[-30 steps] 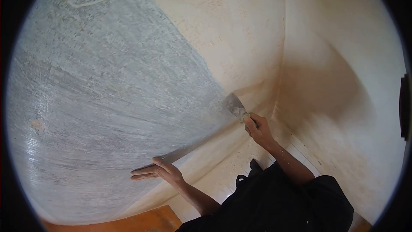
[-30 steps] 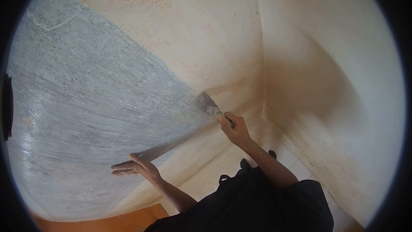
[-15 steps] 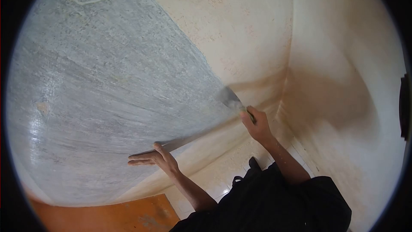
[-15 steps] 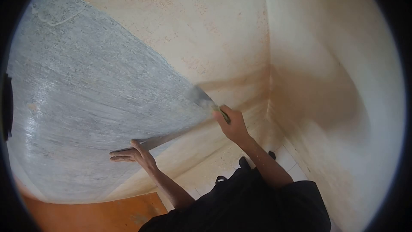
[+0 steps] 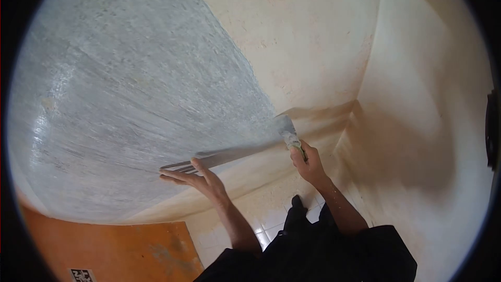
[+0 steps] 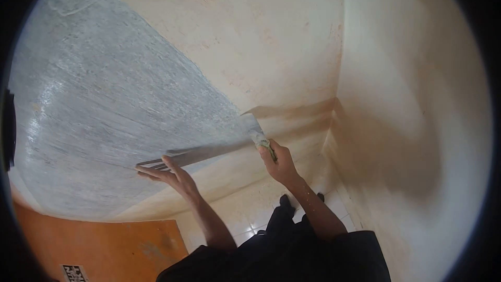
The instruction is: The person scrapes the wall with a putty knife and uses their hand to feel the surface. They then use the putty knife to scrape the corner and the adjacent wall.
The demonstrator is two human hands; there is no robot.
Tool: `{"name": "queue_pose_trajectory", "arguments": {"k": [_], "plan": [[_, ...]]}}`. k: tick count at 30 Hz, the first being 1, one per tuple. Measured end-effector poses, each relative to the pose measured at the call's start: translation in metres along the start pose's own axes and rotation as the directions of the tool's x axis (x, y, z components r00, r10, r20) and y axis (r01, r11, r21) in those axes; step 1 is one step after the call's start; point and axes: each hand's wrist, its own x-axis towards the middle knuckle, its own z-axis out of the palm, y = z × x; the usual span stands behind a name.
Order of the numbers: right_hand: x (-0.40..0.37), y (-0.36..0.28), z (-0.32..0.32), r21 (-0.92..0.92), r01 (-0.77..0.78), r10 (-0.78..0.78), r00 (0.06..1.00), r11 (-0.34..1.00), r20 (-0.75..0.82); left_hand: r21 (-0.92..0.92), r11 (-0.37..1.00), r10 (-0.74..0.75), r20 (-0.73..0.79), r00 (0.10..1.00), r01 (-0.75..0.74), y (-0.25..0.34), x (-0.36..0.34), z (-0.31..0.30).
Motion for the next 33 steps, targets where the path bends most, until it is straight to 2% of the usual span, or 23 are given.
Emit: {"name": "queue_pose_trajectory", "arguments": {"k": [2,3,4,5,7,9,11,14,20,26,29,33], "plan": [[0.001,-0.002,0.002,-0.045,-0.032,0.032,0.999,0.998,-0.016,-0.021,0.999,-0.044,0.013,0.999,0.045,0.001,-0.018,0.013],[0.0,0.0,0.002,-0.051,-0.037,0.037,0.999,0.998,-0.006,-0.03,0.997,-0.073,0.091,0.993,0.076,0.006,-0.026,0.013],[-0.002,0.002,0.005,0.016,-0.072,0.072,0.997,0.997,-0.014,-0.024,0.996,-0.088,0.083,0.993,0.091,0.007,-0.03,0.016],[-0.004,-0.001,0.009,0.085,-0.109,0.111,0.994,0.99,-0.021,-0.086,0.994,-0.056,0.126,0.99,0.067,0.007,-0.033,0.02],[-0.002,-0.009,0.007,0.066,-0.101,0.101,0.995,0.993,0.005,-0.13,0.991,0.005,0.18,0.984,0.019,0.002,-0.033,0.023],[0.01,-0.02,0.003,0.056,-0.065,0.064,0.998,0.996,0.013,-0.052,0.998,-0.02,0.169,0.985,0.029,-0.003,-0.029,0.037],[0.007,-0.026,0.0,0.254,-0.215,0.18,0.971,0.943,0.157,0.042,0.997,-0.063,0.152,0.986,0.057,-0.002,-0.032,0.037],[0.003,-0.019,0.005,0.242,-0.262,0.218,0.956,0.934,0.196,0.003,0.996,-0.084,0.141,0.986,0.084,0.011,-0.033,0.04],[0.003,-0.032,-0.005,0.224,-0.359,0.293,0.914,0.906,0.281,0.037,0.995,-0.099,0.137,0.986,0.095,0.011,-0.035,0.041],[0.01,-0.061,-0.008,0.222,-0.392,0.32,0.898,0.893,0.302,0.053,0.993,-0.116,0.134,0.984,0.11,0.012,-0.034,0.044],[0.008,-0.05,-0.01,0.217,-0.444,0.373,0.878,0.869,0.301,0.039,0.993,-0.113,0.117,0.987,0.109,0.01,-0.033,0.042],[0.008,-0.057,-0.012,0.232,-0.439,0.359,0.878,0.868,0.318,0.047,0.994,-0.108,0.124,0.986,0.103,0.01,-0.034,0.043]]}}
